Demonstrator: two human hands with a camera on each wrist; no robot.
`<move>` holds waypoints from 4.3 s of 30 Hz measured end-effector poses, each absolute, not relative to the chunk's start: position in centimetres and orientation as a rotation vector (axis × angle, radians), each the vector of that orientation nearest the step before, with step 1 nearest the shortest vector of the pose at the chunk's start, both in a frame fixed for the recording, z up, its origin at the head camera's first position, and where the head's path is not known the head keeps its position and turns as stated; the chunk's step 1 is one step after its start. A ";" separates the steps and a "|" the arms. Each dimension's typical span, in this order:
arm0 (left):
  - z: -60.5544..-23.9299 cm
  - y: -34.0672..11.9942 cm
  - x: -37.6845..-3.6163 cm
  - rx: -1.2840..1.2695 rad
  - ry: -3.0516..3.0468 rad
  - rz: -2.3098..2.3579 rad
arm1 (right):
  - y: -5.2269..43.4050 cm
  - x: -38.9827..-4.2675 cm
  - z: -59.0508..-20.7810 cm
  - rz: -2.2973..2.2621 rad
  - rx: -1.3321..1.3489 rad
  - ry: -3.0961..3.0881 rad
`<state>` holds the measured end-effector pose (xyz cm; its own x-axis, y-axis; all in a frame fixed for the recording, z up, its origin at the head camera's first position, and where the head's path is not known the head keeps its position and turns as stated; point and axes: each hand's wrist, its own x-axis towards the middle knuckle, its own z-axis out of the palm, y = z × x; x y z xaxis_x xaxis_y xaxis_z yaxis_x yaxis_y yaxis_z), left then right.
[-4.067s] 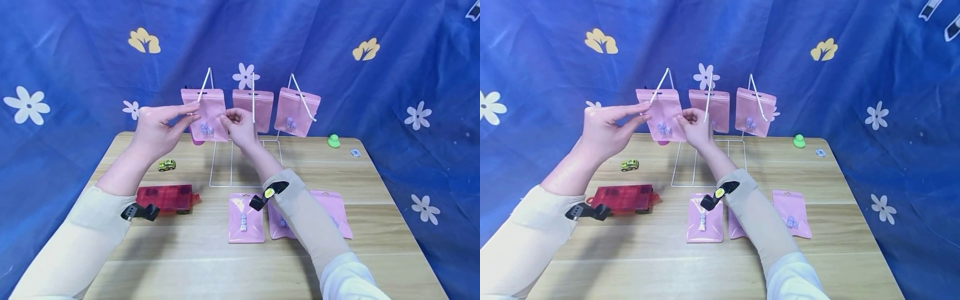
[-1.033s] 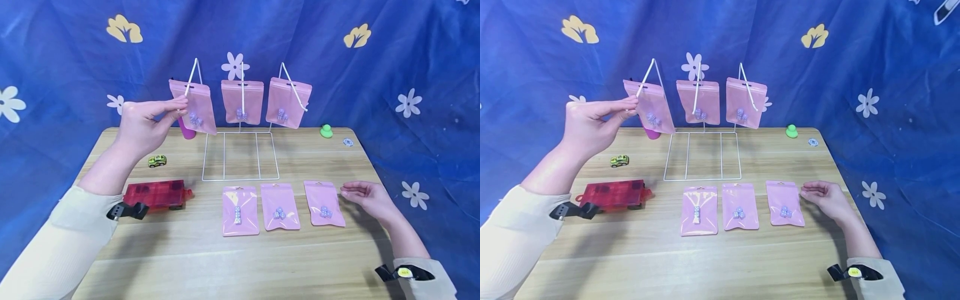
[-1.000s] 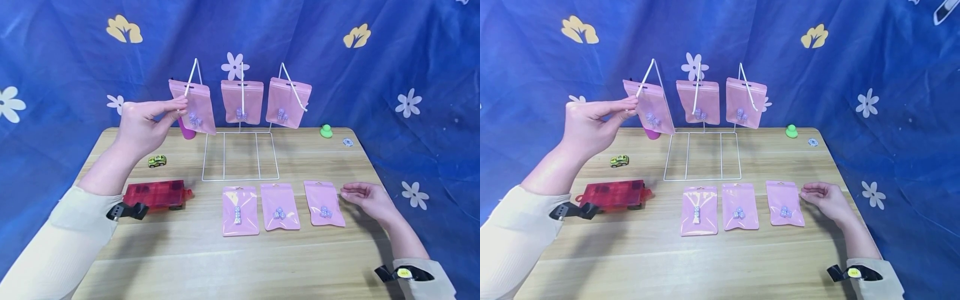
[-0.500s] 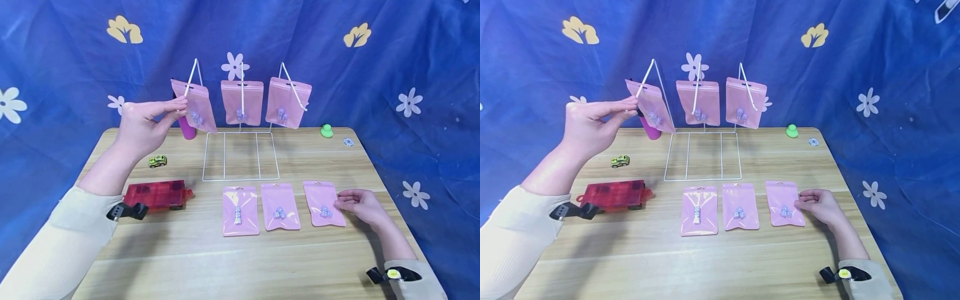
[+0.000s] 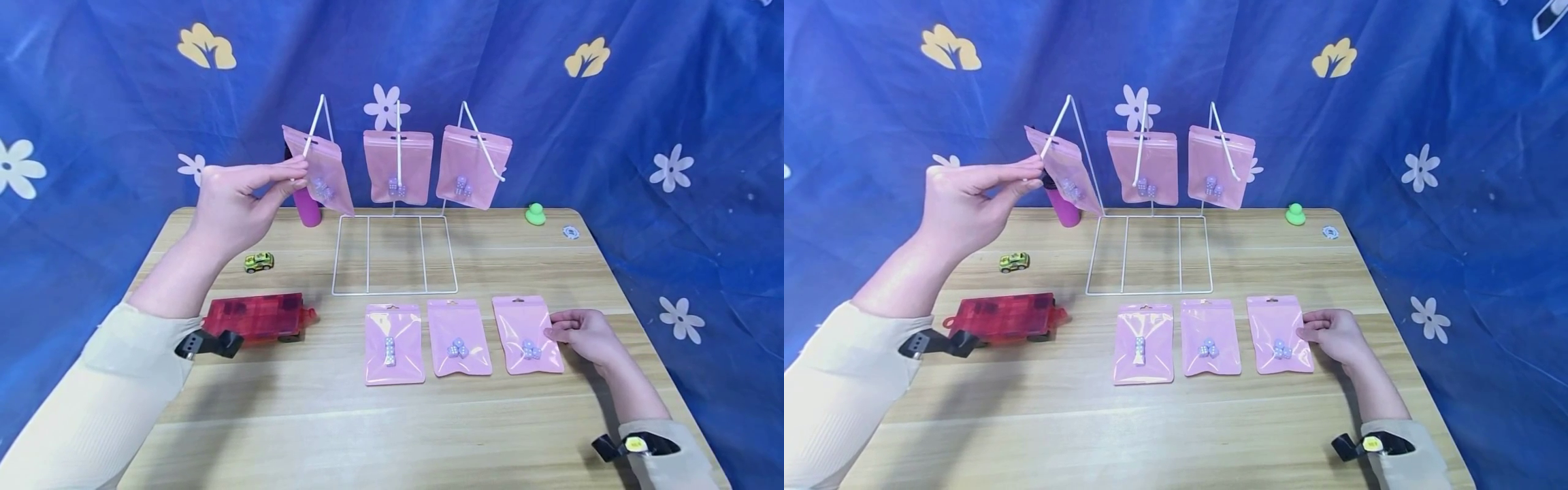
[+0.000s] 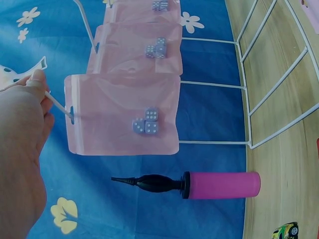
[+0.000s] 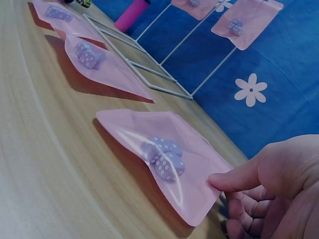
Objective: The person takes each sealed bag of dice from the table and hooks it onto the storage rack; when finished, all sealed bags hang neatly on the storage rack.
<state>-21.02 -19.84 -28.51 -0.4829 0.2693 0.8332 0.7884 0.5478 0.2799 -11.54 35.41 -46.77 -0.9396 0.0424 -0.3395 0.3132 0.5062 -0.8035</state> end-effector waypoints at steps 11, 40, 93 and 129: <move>-28.5 -19.8 -21.0 -0.849 -2.013 -0.858 | 36.1 -11.2 -46.5 -1.577 0.180 2.360; -28.4 -19.9 -20.9 -0.887 -2.026 -0.844 | 35.5 -12.0 -41.8 -1.779 -0.100 2.572; -28.3 -19.4 -20.8 -0.852 -2.011 -0.891 | 26.7 -19.5 -32.8 -2.235 -0.450 2.233; -28.4 -19.4 -20.8 -0.848 -2.022 -0.878 | 25.4 -23.7 -33.8 -2.398 -0.318 2.040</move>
